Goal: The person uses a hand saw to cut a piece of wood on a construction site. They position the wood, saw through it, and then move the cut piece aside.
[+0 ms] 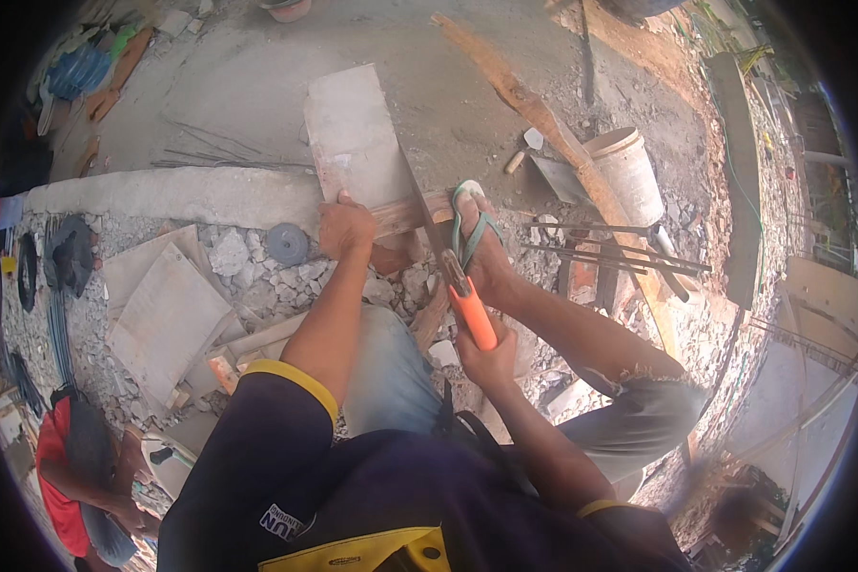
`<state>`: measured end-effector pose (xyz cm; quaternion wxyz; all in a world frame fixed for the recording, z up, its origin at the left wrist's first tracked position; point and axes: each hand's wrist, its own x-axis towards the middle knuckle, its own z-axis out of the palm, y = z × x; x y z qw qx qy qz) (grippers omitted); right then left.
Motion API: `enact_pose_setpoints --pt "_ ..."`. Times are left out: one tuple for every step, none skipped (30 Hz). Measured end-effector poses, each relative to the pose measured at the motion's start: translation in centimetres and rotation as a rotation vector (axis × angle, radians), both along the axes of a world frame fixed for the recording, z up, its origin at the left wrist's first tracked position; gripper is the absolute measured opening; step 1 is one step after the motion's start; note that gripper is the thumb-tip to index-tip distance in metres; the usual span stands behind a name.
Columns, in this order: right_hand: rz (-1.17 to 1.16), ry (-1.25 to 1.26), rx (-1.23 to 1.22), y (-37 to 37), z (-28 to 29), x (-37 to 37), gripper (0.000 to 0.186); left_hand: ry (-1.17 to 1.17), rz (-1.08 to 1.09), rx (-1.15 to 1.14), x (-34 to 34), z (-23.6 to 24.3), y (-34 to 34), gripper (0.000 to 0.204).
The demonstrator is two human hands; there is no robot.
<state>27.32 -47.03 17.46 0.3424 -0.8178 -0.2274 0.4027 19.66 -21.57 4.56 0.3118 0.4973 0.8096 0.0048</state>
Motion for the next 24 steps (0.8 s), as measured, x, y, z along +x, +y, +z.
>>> enact_pose_setpoints --pt "-0.025 -0.136 0.2 2.9 -2.5 0.6 0.026 -0.001 0.004 0.019 0.1 -0.2 0.0 0.049" --pt "-0.047 -0.081 0.177 3.9 -3.4 0.7 0.027 -0.011 0.003 0.064 -0.2 0.0 -0.1 0.05" --pt "-0.054 -0.019 0.156 3.9 -3.0 0.5 0.027 0.017 0.022 0.035 -0.5 0.1 -0.1 0.05" --pt "-0.07 -0.017 0.083 1.9 -1.5 0.0 0.028 0.001 0.003 -0.002 -0.7 0.4 -0.6 0.05" --pt "-0.084 -0.024 0.108 1.1 0.0 -0.9 0.029 -0.02 -0.02 0.03 -0.8 0.7 -0.1 0.05" --pt "-0.029 -0.055 0.117 -1.6 0.7 -1.1 0.031 -0.069 -0.026 0.059 -0.6 1.1 0.5 0.05" --pt "-0.054 -0.058 0.099 -3.7 2.5 -1.8 0.03 -0.084 -0.019 0.051 -1.0 1.4 -0.1 0.05" --pt "-0.086 -0.04 0.059 -3.3 2.5 -1.8 0.031 -0.049 0.022 0.063 -1.5 1.7 -0.2 0.051" --pt "-0.098 -0.029 0.091 -2.8 2.6 -1.8 0.032 -0.087 0.048 0.122 -1.6 2.0 -0.7 0.052" --pt "-0.118 -0.02 0.009 -2.5 2.6 -1.4 0.034 -0.104 -0.008 0.047 -1.3 1.7 -0.3 0.052" --pt "-0.085 -0.041 -0.044 -2.6 3.0 -1.4 0.038 -0.084 -0.034 -0.069 -1.8 1.6 -2.5 0.053" --pt "-0.047 -0.065 -0.048 -2.8 3.9 -1.5 0.042 -0.065 -0.027 -0.061 -2.3 1.3 -2.2 0.054" --pt "0.031 -0.072 0.005 -2.8 4.9 -1.4 0.046 -0.079 -0.026 0.091 -2.5 1.1 -0.6 0.054" --pt "0.104 -0.07 0.187 -3.0 5.9 -1.3 0.048 -0.11 -0.01 0.028 -2.6 0.6 0.3 0.054" --pt "0.181 -0.174 0.122 -3.1 7.2 -0.9 0.048 -0.15 0.012 -0.003 -2.7 0.0 -0.2 0.054" --pt "0.087 -0.219 0.118 -3.4 8.5 -0.4 0.048 -0.183 0.056 0.026 -3.0 -0.5 -0.1 0.054" --pt "0.062 -0.2 0.138 -3.6 10.0 0.2 0.048 -0.167 0.044 -0.006 -3.0 -0.9 0.2 0.053" --pt "0.132 -0.292 0.106 -4.0 11.6 0.8 0.045 -0.181 0.044 -0.003 -3.2 -1.1 0.1 0.053" --pt "0.244 -0.535 0.023 -4.5 13.4 1.6 0.042 -0.189 0.048 0.003 -3.2 -1.2 0.3 0.053" --pt "0.294 -0.702 -0.022 -5.0 15.3 2.5 0.039 -0.191 0.04 0.0 -3.3 -1.1 0.2 0.052" --pt "0.338 -0.862 -0.028 -5.7 17.2 3.4 0.04 -0.206 0.06 0.019 -3.3 -0.9 0.1 0.052" --pt "0.312 -0.908 0.037 -6.5 19.2 4.4 0.04 -0.213 0.072 0.025 -3.3 -0.8 0.0 0.051" --pt "0.306 -1.001 0.081 -7.4 21.1 5.5 0.04 -0.217 0.082 0.038 -3.3 -0.6 -0.2 0.051" --pt "0.282 -1.089 0.115 -8.4 23.1 6.6 0.04 -0.214 0.089 0.032 -3.2 -0.5 -0.2 0.051"
